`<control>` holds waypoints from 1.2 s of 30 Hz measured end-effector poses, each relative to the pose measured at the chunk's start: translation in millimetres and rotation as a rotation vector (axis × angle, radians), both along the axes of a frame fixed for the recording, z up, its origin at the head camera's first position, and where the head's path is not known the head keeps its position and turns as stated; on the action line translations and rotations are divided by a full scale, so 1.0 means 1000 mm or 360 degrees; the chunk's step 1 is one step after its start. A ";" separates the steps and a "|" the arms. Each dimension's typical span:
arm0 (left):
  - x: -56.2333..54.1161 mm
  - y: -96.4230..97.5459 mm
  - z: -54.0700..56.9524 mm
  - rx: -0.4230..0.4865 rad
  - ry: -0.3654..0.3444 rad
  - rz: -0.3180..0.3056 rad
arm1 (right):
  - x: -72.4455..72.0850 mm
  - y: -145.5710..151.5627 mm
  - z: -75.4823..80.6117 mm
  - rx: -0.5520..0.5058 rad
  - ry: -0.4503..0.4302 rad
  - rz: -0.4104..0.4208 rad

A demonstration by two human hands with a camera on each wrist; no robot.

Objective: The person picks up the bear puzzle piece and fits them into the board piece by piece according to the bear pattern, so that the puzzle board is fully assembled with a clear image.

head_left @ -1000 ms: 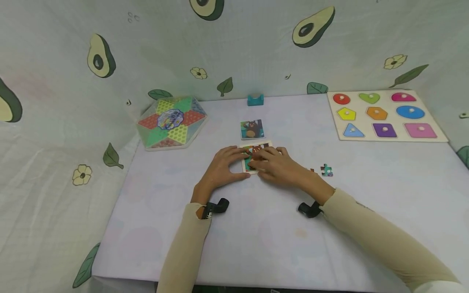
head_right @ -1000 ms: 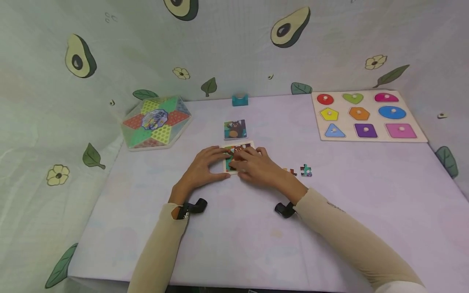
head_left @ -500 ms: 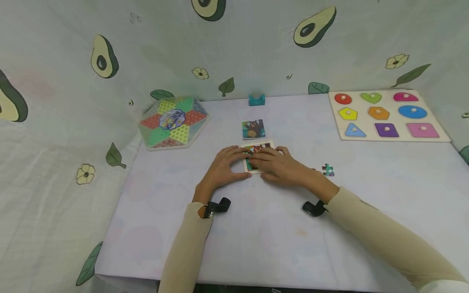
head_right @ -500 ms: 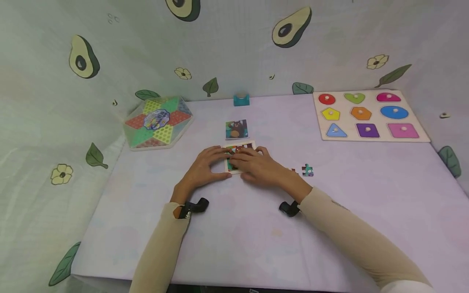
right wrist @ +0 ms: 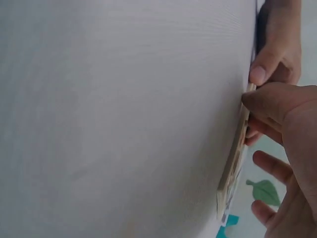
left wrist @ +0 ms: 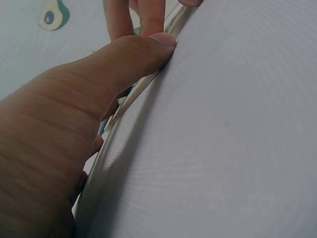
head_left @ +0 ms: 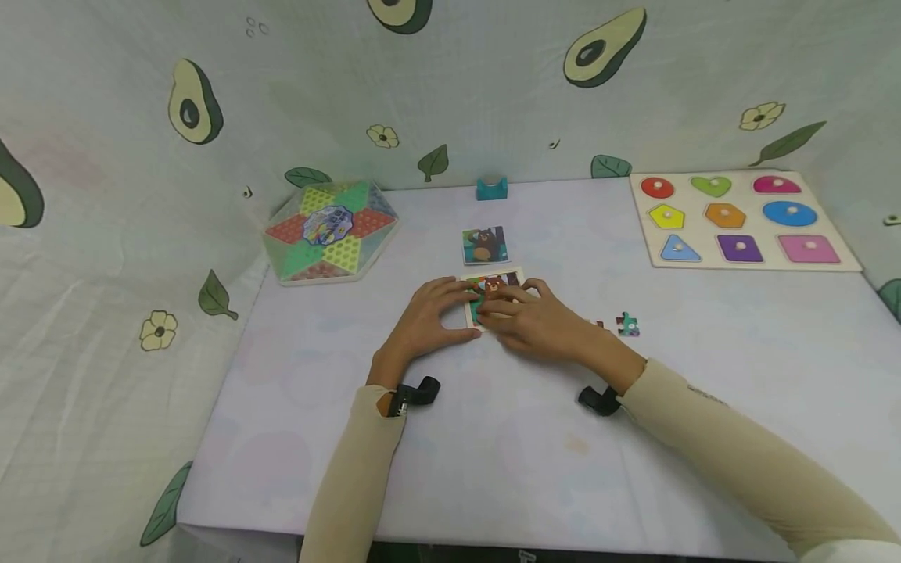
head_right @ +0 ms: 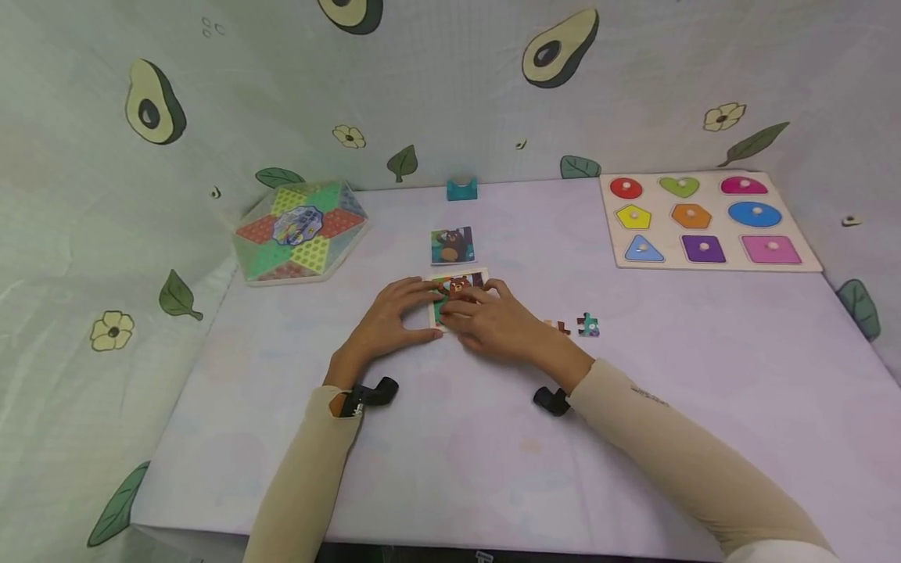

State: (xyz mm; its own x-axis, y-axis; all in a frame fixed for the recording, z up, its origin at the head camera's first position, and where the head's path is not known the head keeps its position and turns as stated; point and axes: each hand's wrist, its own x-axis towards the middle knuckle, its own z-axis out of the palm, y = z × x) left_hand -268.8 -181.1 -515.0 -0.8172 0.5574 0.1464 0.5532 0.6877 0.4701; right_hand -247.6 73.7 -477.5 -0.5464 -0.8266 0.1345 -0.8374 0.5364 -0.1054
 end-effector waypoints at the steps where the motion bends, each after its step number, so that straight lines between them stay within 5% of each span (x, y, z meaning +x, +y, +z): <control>1: 0.000 0.000 0.000 -0.0003 0.0003 0.0001 | 0.000 0.000 0.001 0.0004 0.0012 0.0003; 9: 0.001 0.004 -0.001 -0.0005 -0.0024 -0.0017 | 0.009 0.003 0.006 0.0003 -0.0050 -0.0010; 16: 0.000 0.005 0.003 -0.0008 0.0026 -0.0036 | 0.010 0.002 0.004 0.0090 0.0307 0.0016; 20: 0.000 0.003 0.004 -0.0013 0.0006 -0.0029 | 0.009 -0.003 0.003 0.0089 0.0384 0.0015; 30: 0.001 0.002 0.001 -0.0033 -0.0028 -0.0002 | 0.010 0.003 0.005 0.0067 -0.0162 -0.0062; 36: 0.000 0.000 -0.001 -0.0021 0.0026 -0.0024 | 0.011 0.005 -0.001 0.0026 -0.0258 -0.0108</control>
State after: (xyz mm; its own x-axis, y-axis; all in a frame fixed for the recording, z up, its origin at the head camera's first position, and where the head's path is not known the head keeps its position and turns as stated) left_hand -268.5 -181.0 -515.7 -0.8063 0.5716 0.1519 0.5710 0.6853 0.4520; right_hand -236.4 78.7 -478.9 -0.6143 -0.7886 0.0271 -0.7721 0.5937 -0.2269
